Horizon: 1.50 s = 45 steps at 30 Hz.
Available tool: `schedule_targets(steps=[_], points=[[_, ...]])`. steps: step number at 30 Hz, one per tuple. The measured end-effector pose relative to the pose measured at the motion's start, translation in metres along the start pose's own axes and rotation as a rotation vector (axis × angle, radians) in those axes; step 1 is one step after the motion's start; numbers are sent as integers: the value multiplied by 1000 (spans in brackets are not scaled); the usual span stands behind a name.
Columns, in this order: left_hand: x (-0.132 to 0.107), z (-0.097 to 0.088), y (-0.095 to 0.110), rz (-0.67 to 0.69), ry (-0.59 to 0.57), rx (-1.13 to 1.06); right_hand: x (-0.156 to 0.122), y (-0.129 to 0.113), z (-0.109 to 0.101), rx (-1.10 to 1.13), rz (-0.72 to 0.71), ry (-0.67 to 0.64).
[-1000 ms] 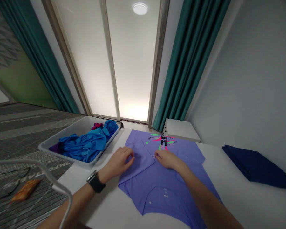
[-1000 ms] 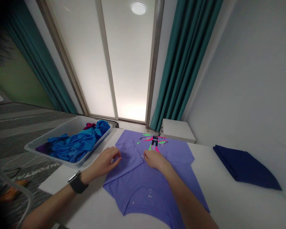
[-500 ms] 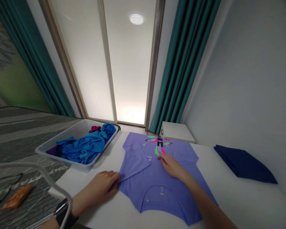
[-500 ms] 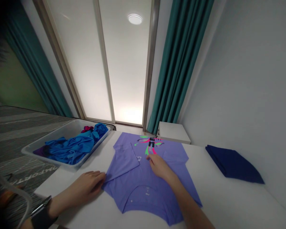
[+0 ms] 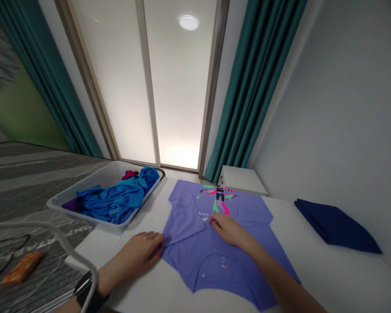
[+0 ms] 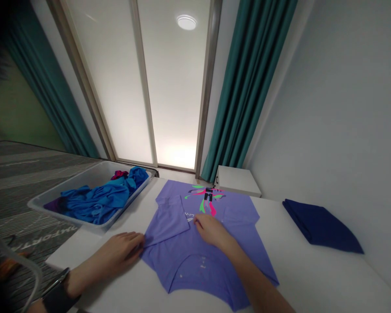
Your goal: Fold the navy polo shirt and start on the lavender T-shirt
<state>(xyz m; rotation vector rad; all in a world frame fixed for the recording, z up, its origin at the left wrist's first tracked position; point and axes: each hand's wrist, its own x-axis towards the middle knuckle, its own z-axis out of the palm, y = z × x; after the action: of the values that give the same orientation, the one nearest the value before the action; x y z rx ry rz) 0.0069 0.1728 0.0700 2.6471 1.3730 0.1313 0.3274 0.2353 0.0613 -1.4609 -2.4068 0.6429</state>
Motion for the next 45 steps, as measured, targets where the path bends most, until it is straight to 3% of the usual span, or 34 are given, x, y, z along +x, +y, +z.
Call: schedule_targets(steps=[3, 11, 15, 19, 23, 26, 31, 35, 40, 45], points=[[-2, -1, -3, 27, 21, -18, 4, -5, 3, 50, -22, 5], [-13, -7, -10, 76, 63, -95, 12, 5, -4, 178, 87, -62], [-7, -2, -16, -13, 109, -162, 34, 0, -1, 82, 38, -14], [23, 7, -28, -196, 274, -317, 78, -11, 6, -39, 19, 121], [70, 12, -48, -232, 480, -450, 116, -20, 15, -89, 23, 200], [102, 14, -63, -223, 566, -503, 130, -22, 24, -111, 50, 223], [134, 15, -75, -183, 466, -596, 134, -20, 36, -52, 53, 254], [147, 14, -76, -148, 483, -673, 135, -21, 38, 96, 20, 278], [153, 17, -70, -158, 412, -863, 133, -21, 41, 271, 29, 329], [148, 19, -67, -174, 354, -888, 131, -19, 42, 422, 97, 379]])
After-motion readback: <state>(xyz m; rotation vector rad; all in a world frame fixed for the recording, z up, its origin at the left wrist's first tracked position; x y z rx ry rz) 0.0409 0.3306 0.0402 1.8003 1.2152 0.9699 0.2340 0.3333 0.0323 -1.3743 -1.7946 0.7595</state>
